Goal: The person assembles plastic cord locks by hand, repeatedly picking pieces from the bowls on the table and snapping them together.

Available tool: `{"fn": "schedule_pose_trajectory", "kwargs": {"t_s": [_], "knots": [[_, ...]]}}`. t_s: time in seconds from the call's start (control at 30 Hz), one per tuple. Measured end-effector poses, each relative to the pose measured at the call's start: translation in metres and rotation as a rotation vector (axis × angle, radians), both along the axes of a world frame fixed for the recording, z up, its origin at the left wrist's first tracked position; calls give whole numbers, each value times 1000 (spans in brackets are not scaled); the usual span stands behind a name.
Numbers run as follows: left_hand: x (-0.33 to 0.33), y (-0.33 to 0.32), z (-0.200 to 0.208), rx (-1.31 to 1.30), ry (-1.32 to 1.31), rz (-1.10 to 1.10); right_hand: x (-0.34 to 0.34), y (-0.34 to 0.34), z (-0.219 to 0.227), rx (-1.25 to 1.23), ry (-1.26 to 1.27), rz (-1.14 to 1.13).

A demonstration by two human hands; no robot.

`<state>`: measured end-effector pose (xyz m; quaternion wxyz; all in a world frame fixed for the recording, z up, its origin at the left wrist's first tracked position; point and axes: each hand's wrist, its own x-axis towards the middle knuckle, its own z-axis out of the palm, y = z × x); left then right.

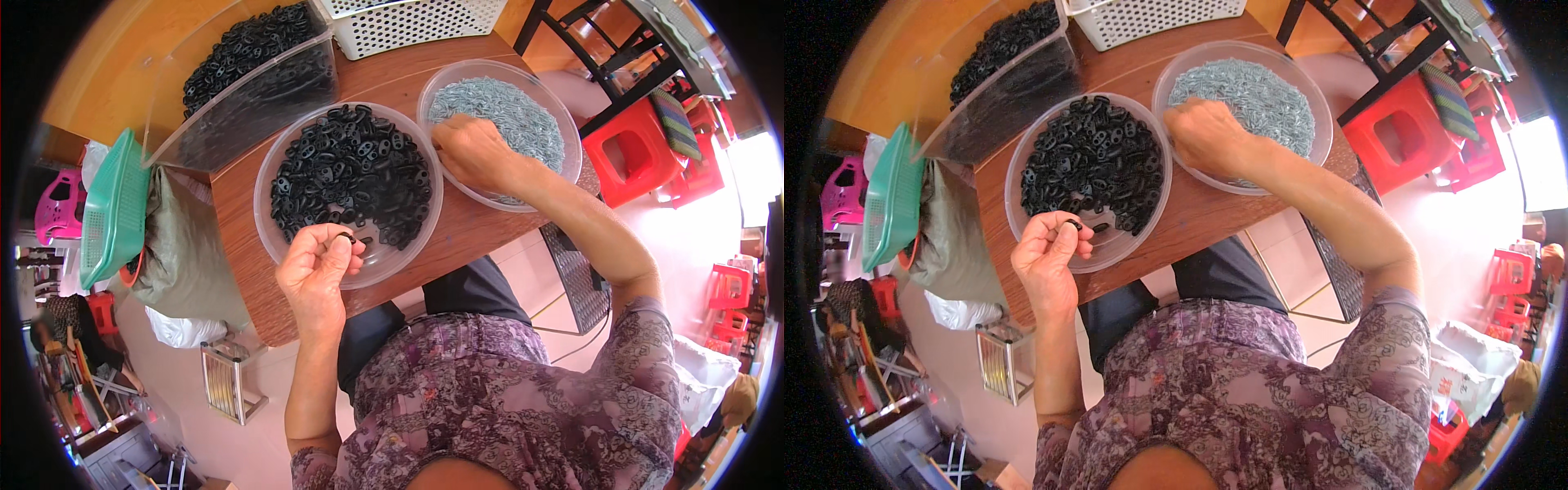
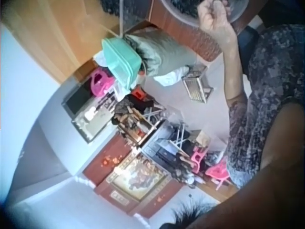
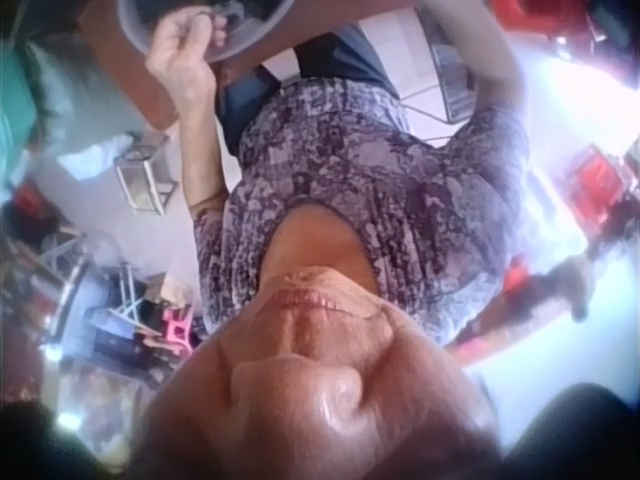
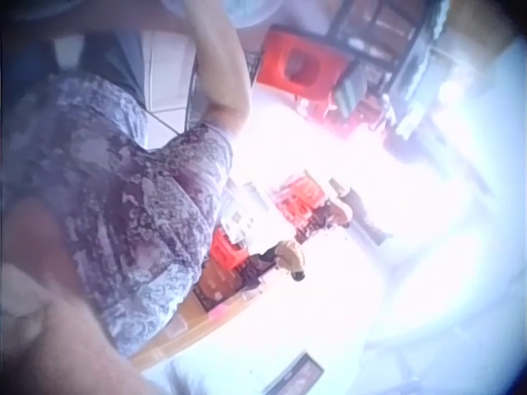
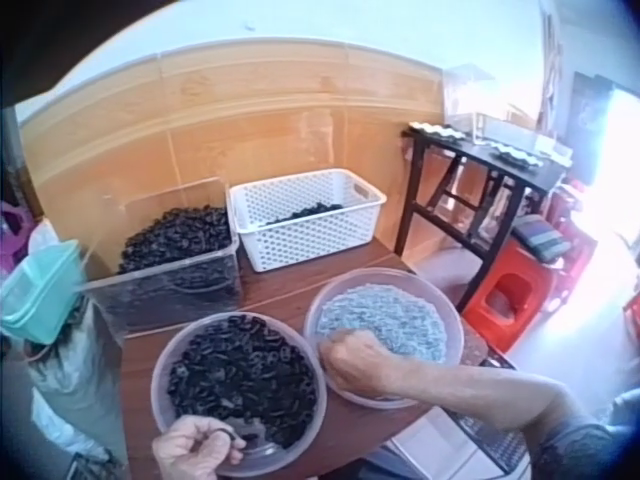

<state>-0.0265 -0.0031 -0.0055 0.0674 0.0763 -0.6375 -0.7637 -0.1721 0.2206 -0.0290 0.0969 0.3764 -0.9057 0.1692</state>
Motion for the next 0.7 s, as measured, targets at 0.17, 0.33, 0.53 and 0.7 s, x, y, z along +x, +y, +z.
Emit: {"fn": "schedule_pose_trajectory", "kwargs": {"t_s": [0.17, 0.33, 0.53, 0.7], "knots": [[-1, 5, 3, -9, -12, 41, -3, 0, -4, -16, 35, 36], [-2, 3, 1, 4, -13, 9, -7, 2, -3, 17, 8, 42], [-3, 4, 0, 24, -5, 55, 9, 5, 17, -278, 48, -50], [-10, 15, 2, 102, -14, 101, 58, -40, 39, -451, 13, 220]]}}
